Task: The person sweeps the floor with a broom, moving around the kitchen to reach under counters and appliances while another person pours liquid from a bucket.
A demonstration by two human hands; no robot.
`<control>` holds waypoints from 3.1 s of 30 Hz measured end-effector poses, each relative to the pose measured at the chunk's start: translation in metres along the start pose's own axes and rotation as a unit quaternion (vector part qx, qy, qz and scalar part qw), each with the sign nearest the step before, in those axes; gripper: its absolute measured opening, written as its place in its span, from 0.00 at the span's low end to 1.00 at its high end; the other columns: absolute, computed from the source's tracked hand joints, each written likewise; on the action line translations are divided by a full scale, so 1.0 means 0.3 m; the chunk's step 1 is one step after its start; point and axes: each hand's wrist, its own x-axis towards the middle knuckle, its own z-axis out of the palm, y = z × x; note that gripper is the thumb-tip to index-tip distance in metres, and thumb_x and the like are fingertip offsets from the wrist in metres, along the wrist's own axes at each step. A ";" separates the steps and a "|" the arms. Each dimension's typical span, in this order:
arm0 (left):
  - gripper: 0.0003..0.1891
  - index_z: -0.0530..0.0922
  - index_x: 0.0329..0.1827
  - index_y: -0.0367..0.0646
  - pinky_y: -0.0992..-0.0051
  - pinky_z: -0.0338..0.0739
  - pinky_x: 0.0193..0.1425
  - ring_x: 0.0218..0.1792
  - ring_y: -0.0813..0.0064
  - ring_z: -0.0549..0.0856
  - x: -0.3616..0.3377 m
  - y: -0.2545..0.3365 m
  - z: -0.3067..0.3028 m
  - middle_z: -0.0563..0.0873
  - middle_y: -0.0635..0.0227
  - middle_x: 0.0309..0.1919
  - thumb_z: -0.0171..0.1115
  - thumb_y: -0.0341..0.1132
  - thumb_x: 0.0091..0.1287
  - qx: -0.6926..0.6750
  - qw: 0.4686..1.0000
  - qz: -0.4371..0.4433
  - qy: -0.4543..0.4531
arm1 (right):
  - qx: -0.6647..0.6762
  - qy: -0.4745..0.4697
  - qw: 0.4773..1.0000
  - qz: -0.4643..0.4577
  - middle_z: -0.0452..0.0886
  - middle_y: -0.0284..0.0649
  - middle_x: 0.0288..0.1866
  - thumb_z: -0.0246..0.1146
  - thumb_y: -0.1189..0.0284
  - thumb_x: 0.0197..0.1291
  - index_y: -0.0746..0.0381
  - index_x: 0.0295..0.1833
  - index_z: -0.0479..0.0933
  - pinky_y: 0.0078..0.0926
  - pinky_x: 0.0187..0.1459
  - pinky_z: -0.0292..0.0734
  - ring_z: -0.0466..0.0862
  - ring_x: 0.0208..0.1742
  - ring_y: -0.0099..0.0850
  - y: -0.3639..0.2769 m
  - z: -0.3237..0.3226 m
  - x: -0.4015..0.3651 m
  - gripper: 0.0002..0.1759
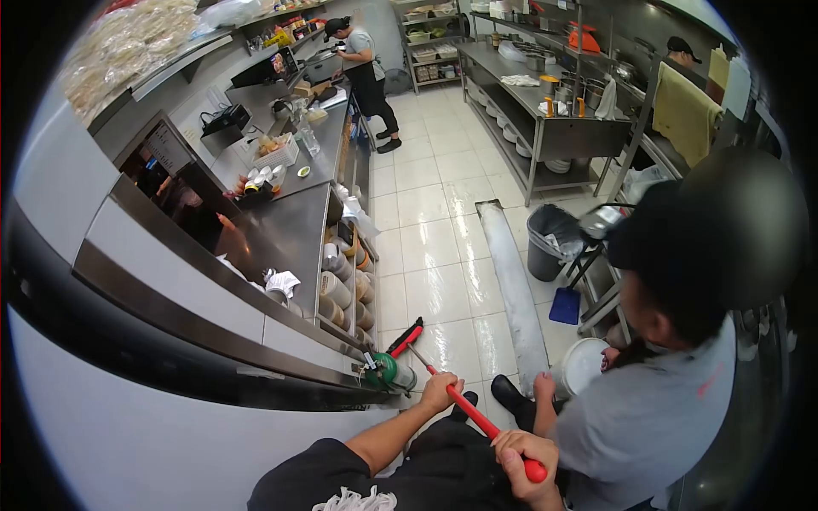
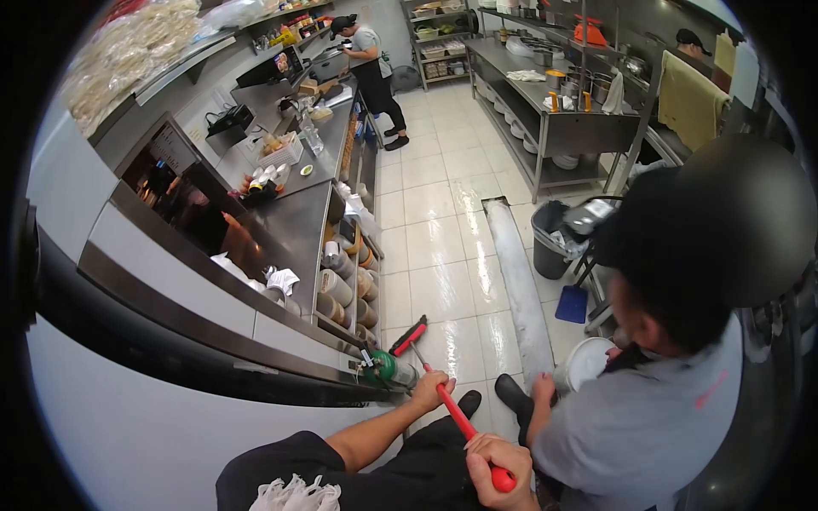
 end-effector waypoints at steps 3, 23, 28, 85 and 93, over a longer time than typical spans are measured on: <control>0.18 0.78 0.22 0.38 0.52 0.80 0.42 0.34 0.47 0.85 -0.030 0.100 -0.036 0.84 0.53 0.26 0.67 0.40 0.68 -0.008 0.999 -0.010 -0.032 | -0.046 -0.023 0.998 -0.041 0.78 0.42 0.24 0.61 0.79 0.67 0.63 0.28 0.72 0.35 0.35 0.79 0.79 0.24 0.36 -0.159 0.009 0.039 0.12; 0.13 0.83 0.35 0.41 0.54 0.81 0.46 0.39 0.49 0.88 -0.353 0.224 -0.057 0.88 0.55 0.31 0.69 0.43 0.58 -0.153 0.973 0.040 -0.168 | -0.003 -0.129 0.991 0.039 0.73 0.42 0.20 0.63 0.77 0.63 0.65 0.22 0.71 0.32 0.29 0.72 0.75 0.22 0.37 -0.493 0.067 0.132 0.15; 0.16 0.86 0.43 0.44 0.54 0.82 0.53 0.47 0.49 0.89 -0.430 0.043 0.063 0.90 0.55 0.40 0.69 0.47 0.59 -0.118 0.955 0.117 -0.246 | 0.088 -0.110 0.988 0.068 0.73 0.40 0.17 0.63 0.73 0.70 0.65 0.25 0.69 0.33 0.27 0.77 0.73 0.16 0.33 -0.441 0.094 0.145 0.19; 0.15 0.84 0.37 0.41 0.57 0.81 0.42 0.37 0.50 0.88 -1.159 0.994 0.253 0.87 0.57 0.33 0.65 0.45 0.75 -0.114 0.970 0.127 -0.172 | 0.072 0.195 0.978 -0.021 0.74 0.39 0.24 0.56 0.72 0.78 0.62 0.40 0.64 0.35 0.39 0.80 0.75 0.24 0.27 -0.539 -0.231 -1.305 0.11; 0.14 0.83 0.33 0.44 0.55 0.81 0.39 0.35 0.49 0.87 -1.185 0.848 0.225 0.86 0.58 0.30 0.68 0.45 0.71 -0.101 0.973 0.167 -0.125 | 0.029 0.124 0.991 -0.042 0.74 0.41 0.25 0.57 0.72 0.77 0.63 0.37 0.67 0.37 0.36 0.79 0.76 0.24 0.30 -0.536 -0.108 -1.288 0.12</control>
